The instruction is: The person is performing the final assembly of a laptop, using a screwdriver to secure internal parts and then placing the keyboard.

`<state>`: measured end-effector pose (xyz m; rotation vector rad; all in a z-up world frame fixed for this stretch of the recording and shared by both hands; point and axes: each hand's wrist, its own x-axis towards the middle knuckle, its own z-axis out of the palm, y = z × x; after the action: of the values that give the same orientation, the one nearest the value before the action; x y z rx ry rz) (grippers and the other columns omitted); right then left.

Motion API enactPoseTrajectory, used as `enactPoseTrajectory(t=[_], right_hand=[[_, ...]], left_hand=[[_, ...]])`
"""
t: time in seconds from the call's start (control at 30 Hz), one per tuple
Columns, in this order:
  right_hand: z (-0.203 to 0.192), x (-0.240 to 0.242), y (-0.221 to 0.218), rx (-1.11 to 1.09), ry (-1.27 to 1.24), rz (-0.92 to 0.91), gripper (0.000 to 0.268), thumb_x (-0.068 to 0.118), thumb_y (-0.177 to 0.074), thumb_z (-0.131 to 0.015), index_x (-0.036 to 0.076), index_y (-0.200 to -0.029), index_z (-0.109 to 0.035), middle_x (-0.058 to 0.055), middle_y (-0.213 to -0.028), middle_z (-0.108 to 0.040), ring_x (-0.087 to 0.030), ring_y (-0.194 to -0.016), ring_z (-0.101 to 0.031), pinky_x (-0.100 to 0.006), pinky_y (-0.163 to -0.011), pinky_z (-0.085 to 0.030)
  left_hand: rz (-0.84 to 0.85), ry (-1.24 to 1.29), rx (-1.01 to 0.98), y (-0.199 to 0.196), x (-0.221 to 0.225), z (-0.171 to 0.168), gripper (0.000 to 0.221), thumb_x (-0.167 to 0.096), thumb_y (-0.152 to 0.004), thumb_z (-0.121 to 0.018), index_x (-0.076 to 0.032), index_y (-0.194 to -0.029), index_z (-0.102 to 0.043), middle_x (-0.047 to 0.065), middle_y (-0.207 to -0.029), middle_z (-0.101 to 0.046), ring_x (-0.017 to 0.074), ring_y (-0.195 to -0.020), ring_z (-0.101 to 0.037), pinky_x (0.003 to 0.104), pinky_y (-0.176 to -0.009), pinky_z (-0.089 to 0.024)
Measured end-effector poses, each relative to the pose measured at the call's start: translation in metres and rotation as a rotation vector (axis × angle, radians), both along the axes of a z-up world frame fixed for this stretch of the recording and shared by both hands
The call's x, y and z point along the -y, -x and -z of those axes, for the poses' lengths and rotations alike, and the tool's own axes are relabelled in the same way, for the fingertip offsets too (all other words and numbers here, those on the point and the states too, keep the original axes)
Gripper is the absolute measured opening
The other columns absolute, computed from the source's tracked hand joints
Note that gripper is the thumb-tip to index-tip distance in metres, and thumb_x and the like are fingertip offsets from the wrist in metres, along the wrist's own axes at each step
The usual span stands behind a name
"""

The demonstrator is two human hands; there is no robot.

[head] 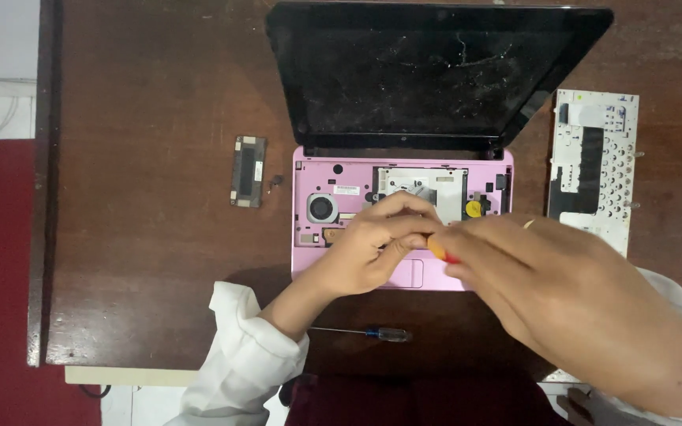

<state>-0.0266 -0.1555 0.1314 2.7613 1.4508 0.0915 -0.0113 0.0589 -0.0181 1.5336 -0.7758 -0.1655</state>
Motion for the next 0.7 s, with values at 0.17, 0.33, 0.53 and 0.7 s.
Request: enactPoseTrajectory(t=[0.17, 0.33, 0.53, 0.7], right_hand=[[0.018, -0.006, -0.001, 0.130, 0.032, 0.234, 0.051, 0.052, -0.109, -0.070, 0.015, -0.078, -0.053, 0.001, -0.065, -0.044, -0.013, -0.047, -0.045, -0.029, -0.045, -0.037], [0.032, -0.016, -0.005, 0.156, 0.003, 0.268, 0.059, 0.055, -0.107, -0.074, 0.018, -0.068, -0.050, 0.004, -0.060, -0.045, -0.013, -0.046, -0.044, -0.031, -0.045, -0.039], [0.016, -0.007, -0.008, 0.199, 0.114, 0.244, 0.081, 0.097, -0.094, -0.049, 0.018, -0.077, -0.060, 0.003, -0.070, -0.053, -0.014, -0.059, -0.054, -0.027, -0.054, -0.044], [0.018, 0.018, -0.009, -0.229, 0.008, -0.038, 0.078, 0.012, -0.075, -0.065, 0.021, -0.151, -0.048, 0.000, -0.149, -0.052, -0.020, -0.103, -0.060, -0.040, -0.088, -0.052]], left_hand=[[0.032, 0.098, -0.216, 0.002, -0.002, -0.001, 0.055, -0.028, -0.094, -0.074, -0.015, -0.142, -0.053, 0.005, -0.131, -0.065, 0.0218, -0.123, -0.065, 0.038, -0.109, -0.056], [-0.011, 0.131, -0.237, 0.003, 0.006, 0.007, 0.029, -0.023, -0.094, -0.075, -0.014, -0.116, -0.058, 0.002, -0.114, -0.063, 0.0162, -0.104, -0.065, 0.031, -0.095, -0.060], [-0.008, 0.083, -0.030, -0.002, 0.007, 0.017, 0.025, -0.027, -0.106, -0.058, -0.006, -0.119, -0.064, 0.010, -0.111, -0.069, 0.0258, -0.106, -0.068, 0.046, -0.111, -0.056], [-0.016, 0.070, -0.002, -0.001, 0.005, 0.030, 0.029, -0.024, -0.110, -0.052, -0.008, -0.132, -0.063, 0.013, -0.118, -0.068, 0.0275, -0.109, -0.070, 0.037, -0.097, -0.064]])
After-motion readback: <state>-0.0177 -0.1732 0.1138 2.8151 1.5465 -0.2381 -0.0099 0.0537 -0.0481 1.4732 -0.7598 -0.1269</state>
